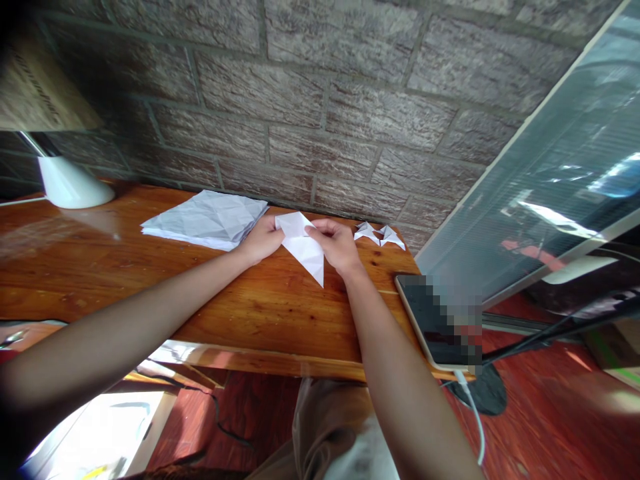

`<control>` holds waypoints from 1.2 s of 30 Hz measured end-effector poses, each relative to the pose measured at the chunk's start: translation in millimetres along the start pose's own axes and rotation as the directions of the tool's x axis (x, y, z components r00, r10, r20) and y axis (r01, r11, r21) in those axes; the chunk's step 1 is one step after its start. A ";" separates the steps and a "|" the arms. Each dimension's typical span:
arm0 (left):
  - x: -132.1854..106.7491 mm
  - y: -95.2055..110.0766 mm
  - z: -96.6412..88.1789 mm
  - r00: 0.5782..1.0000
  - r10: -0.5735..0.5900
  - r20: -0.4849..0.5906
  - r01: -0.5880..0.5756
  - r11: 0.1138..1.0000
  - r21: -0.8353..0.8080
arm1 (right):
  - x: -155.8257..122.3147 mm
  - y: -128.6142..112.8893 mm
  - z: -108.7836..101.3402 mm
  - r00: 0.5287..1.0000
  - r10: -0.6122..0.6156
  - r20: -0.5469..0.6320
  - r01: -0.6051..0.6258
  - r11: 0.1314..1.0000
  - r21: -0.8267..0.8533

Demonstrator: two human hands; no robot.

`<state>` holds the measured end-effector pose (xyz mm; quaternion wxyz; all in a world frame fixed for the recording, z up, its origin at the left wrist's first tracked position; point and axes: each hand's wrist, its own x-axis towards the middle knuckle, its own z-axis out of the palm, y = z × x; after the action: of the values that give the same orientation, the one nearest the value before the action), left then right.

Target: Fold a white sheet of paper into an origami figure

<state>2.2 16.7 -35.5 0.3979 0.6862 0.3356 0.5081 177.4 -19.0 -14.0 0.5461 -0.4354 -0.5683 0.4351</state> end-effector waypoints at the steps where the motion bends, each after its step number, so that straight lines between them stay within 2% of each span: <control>1: -0.1 -0.1 0.1 1.000 -0.004 0.008 0.004 1.000 -0.008 | -0.1 -0.2 0.1 1.000 -0.001 -0.002 0.001 1.000 0.003; 9: -1.7 3.7 1.6 0.998 -0.039 0.055 0.042 0.998 -0.056 | -2.1 -2.8 0.3 0.998 0.033 0.058 -0.033 0.999 -0.003; 15: -2.2 3.8 2.7 0.996 -0.080 0.028 0.082 0.994 -0.068 | -1.4 -1.5 0.1 0.998 0.035 0.058 -0.035 0.999 -0.002; 20: -2.7 3.0 3.0 0.998 -0.036 0.049 0.038 0.999 -0.034 | -1.2 -1.1 0.1 0.998 0.034 0.055 -0.033 0.999 -0.018; 27: -2.6 7.7 -0.9 0.993 0.119 0.020 -0.120 0.991 0.052 | -3.0 -1.5 2.1 0.991 0.018 0.133 -0.017 1.000 -0.010; 36: -1.7 9.1 1.3 0.995 0.080 0.061 -0.080 0.997 -0.008 | -4.2 -2.2 1.9 0.988 0.053 0.148 -0.053 0.999 -0.005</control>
<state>3.6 10.8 -28.5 0.3891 0.7132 0.2943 0.5034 175.5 -23.7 -12.9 0.4904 -0.4170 -0.5958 0.4802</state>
